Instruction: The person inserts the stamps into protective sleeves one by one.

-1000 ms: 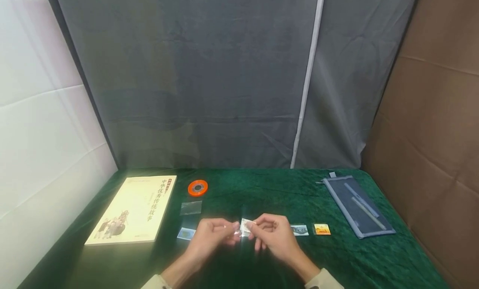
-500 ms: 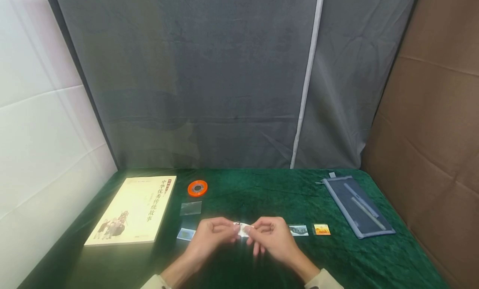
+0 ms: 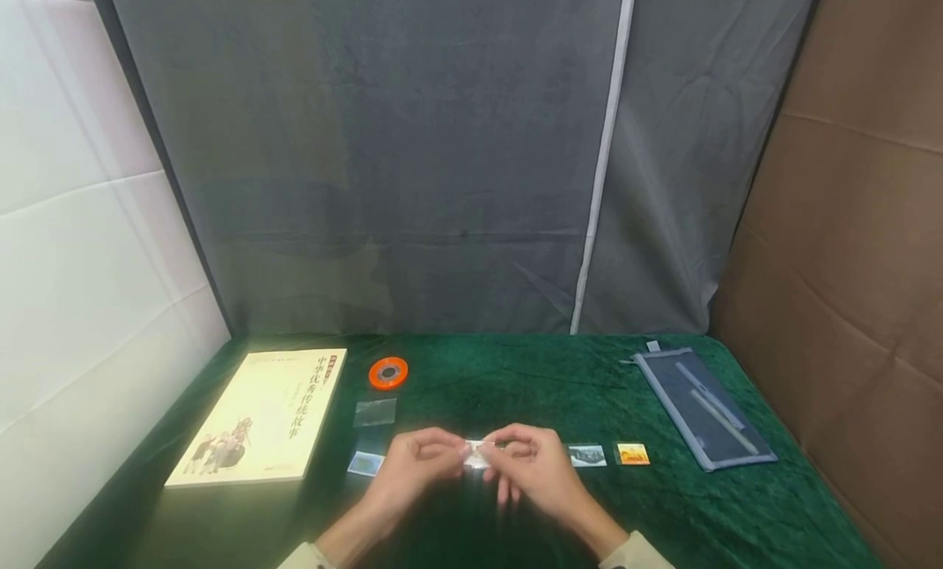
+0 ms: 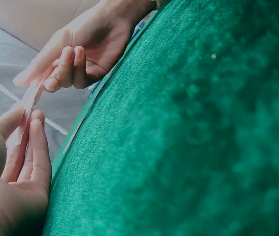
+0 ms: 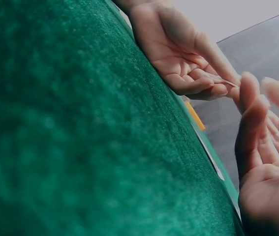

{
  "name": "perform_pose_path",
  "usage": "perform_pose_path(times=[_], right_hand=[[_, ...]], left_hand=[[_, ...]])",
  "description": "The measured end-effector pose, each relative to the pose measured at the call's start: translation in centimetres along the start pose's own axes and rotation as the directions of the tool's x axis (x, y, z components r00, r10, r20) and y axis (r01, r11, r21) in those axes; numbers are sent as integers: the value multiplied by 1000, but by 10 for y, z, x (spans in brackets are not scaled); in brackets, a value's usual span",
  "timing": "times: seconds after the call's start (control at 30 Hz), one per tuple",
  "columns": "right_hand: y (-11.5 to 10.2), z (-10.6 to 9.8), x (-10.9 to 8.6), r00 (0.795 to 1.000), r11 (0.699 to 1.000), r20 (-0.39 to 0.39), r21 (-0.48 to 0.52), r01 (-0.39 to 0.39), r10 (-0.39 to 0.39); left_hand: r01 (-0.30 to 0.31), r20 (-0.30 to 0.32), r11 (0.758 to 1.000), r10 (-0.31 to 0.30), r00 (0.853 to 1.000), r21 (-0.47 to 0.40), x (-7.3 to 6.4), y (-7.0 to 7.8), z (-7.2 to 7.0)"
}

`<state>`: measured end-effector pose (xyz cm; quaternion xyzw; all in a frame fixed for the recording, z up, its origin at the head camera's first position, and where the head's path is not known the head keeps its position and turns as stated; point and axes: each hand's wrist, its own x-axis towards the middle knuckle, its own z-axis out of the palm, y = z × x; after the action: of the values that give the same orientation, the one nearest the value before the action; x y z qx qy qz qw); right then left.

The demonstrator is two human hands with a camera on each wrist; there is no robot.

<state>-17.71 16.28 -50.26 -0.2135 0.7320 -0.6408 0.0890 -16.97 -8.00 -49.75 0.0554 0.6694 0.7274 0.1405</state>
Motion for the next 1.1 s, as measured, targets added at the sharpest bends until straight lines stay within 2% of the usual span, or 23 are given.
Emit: perform_pose_path(times=[0.1, 0.23, 0.5, 1.1], right_hand=[[0, -1, 0, 1000, 999, -9, 32, 1, 0], [0, -1, -1, 1000, 998, 18, 58, 7, -9], [-2, 0, -2, 998, 998, 54, 61, 21, -24], [-3, 2, -2, 996, 999, 92, 42, 6, -10]], left_hand=[[8, -5, 1000, -8, 1000, -24, 1, -1, -1], [1, 3, 999, -1, 1000, -36, 1, -1, 0], [-3, -6, 1000, 3, 1000, -19, -1, 0, 1], [-18, 31, 1000, 18, 999, -5, -3, 2, 5]])
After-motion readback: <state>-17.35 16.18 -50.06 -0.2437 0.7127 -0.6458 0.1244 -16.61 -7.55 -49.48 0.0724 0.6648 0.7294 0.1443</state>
